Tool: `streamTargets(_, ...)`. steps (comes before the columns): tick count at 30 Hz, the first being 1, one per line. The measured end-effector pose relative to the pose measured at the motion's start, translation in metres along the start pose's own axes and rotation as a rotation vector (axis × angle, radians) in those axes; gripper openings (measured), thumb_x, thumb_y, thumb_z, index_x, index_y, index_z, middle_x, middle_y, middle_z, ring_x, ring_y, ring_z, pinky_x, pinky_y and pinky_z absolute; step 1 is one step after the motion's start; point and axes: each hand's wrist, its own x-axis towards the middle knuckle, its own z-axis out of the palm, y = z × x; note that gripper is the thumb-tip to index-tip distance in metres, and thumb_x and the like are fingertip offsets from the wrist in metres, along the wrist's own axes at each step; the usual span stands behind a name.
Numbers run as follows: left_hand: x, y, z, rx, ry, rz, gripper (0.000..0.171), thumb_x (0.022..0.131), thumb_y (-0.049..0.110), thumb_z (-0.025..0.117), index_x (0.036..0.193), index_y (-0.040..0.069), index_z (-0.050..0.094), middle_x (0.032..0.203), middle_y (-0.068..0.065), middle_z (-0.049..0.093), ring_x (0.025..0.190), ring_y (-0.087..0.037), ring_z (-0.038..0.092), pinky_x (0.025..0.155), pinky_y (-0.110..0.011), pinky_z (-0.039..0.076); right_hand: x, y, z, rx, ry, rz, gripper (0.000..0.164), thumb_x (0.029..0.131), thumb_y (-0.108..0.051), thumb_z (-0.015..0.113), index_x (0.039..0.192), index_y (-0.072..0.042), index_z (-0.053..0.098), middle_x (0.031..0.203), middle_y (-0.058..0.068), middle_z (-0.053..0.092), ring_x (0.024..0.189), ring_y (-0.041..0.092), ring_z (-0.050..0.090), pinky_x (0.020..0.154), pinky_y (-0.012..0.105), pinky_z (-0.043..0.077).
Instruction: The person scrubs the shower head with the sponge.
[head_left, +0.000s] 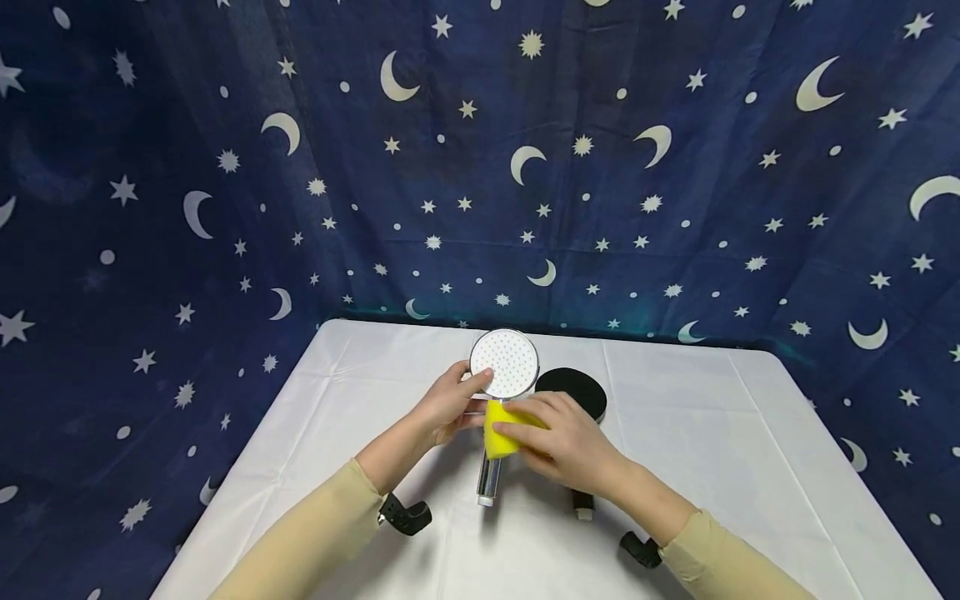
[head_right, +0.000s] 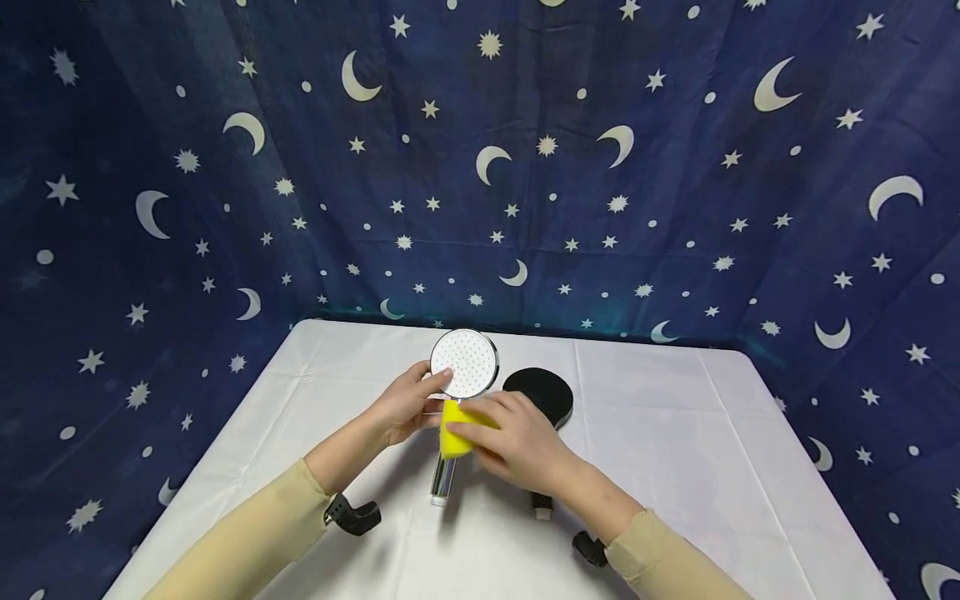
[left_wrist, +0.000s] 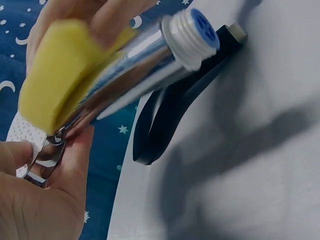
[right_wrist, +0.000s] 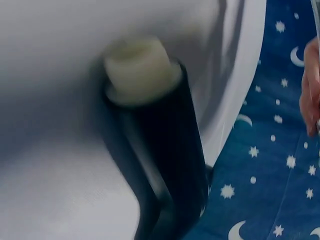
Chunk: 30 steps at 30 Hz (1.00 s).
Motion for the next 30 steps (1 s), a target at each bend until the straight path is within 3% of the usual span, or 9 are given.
streamTargets(4, 0.001, 0.003, -0.002, -0.033, -0.004, 0.009, 0.049, 0.103, 0.034, 0.064, 0.138, 0.007, 0.045, 0.107, -0.016, 0.063, 0.080, -0.018, 0.071, 0.074, -0.030, 0.061, 0.003, 0.007, -0.001, -0.023, 0.029, 0.092, 0.043, 0.094, -0.017, 0.067, 0.137, -0.023, 0.067, 0.136, 0.010, 0.061, 0.114, 0.032, 0.058, 0.098, 0.050, 0.049)
streamTargets(11, 0.007, 0.007, -0.007, -0.138, 0.020, 0.018, 0.049, 0.105, 0.028, 0.061, 0.144, 0.004, 0.044, 0.100, -0.014, 0.067, 0.079, -0.015, 0.070, 0.074, -0.027, 0.061, 0.002, -0.008, -0.003, 0.153, -0.034, 0.175, 0.058, 0.086, -0.012, 0.076, 0.142, -0.025, 0.063, 0.147, 0.009, 0.053, 0.117, 0.027, 0.056, 0.092, 0.040, 0.055)
streamTargets(16, 0.012, 0.008, -0.011, -0.228, 0.018, 0.015, 0.040, 0.108, 0.025, 0.056, 0.139, 0.002, 0.049, 0.090, -0.009, 0.066, 0.074, -0.013, 0.068, 0.071, -0.025, 0.060, -0.004, -0.026, -0.006, 0.240, -0.039, 0.069, 0.058, 0.084, -0.010, 0.075, 0.139, -0.025, 0.064, 0.145, 0.007, 0.054, 0.120, 0.024, 0.054, 0.093, 0.036, 0.053)
streamTargets(21, 0.014, 0.007, -0.012, -0.264, -0.011, -0.007, 0.032, 0.109, 0.024, 0.052, 0.132, 0.001, 0.052, 0.089, -0.007, 0.069, 0.076, -0.012, 0.070, 0.072, -0.025, 0.060, -0.006, -0.033, -0.007, 0.215, -0.044, -0.058, 0.055, 0.086, -0.013, 0.074, 0.139, -0.026, 0.065, 0.145, 0.006, 0.055, 0.121, 0.024, 0.055, 0.100, 0.040, 0.049)
streamTargets(30, 0.013, 0.003, -0.008, -0.304, -0.070, -0.025, 0.035, 0.109, 0.027, 0.052, 0.133, 0.001, 0.052, 0.097, -0.009, 0.069, 0.085, -0.015, 0.070, 0.083, -0.030, 0.060, 0.004, -0.004, -0.002, 0.097, 0.090, -0.038, 0.035, 0.101, -0.018, 0.055, 0.132, -0.023, 0.069, 0.138, 0.010, 0.061, 0.115, 0.030, 0.057, 0.096, 0.048, 0.049)
